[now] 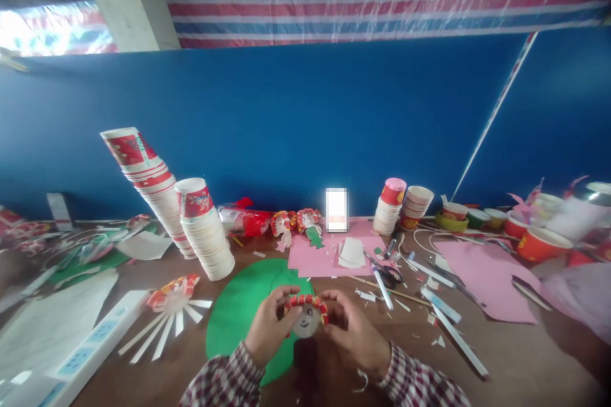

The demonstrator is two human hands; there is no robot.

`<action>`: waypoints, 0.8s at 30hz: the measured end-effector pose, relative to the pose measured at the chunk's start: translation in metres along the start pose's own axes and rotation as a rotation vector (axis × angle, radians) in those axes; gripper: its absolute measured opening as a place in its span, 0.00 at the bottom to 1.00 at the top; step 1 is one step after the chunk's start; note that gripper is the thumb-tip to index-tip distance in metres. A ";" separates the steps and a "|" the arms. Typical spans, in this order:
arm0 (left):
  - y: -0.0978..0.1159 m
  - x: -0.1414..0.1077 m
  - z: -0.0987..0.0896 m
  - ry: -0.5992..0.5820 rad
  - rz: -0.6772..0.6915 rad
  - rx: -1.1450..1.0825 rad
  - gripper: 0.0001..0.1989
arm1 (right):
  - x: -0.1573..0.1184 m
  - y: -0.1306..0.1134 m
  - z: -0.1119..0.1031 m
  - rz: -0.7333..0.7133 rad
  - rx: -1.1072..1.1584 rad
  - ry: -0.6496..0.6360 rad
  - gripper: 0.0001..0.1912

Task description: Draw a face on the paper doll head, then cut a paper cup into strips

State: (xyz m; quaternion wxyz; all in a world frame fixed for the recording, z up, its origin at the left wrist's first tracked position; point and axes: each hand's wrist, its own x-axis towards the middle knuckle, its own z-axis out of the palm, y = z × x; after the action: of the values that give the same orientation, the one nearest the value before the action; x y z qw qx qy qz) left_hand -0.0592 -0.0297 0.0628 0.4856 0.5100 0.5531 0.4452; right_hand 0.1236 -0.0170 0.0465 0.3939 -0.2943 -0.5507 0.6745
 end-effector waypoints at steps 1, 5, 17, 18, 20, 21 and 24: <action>0.000 0.000 -0.001 0.004 0.006 -0.013 0.19 | 0.002 0.001 0.001 -0.010 0.001 0.001 0.23; 0.001 0.003 -0.001 0.028 -0.015 -0.044 0.19 | 0.008 0.009 0.009 -0.048 0.017 -0.002 0.24; -0.020 0.031 0.007 -0.040 -0.011 -0.217 0.28 | 0.022 0.023 0.007 -0.091 -0.013 0.050 0.25; -0.021 0.034 0.008 -0.027 -0.007 -0.244 0.29 | 0.023 0.022 0.004 -0.100 -0.028 0.059 0.25; -0.020 0.040 0.009 0.040 0.004 -0.306 0.28 | 0.023 0.019 -0.002 -0.117 -0.059 0.101 0.24; -0.020 0.044 0.008 0.086 0.013 -0.331 0.27 | 0.024 0.018 -0.006 -0.119 -0.077 0.137 0.24; -0.023 0.052 0.005 0.231 0.067 -0.341 0.26 | 0.025 0.012 -0.016 -0.087 -0.157 0.250 0.23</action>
State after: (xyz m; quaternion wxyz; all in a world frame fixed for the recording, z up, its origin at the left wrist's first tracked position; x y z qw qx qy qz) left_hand -0.0575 0.0202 0.0351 0.4831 0.3844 0.5044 0.6037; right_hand 0.1216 0.0112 0.0325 0.4638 -0.3818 -0.5608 0.5698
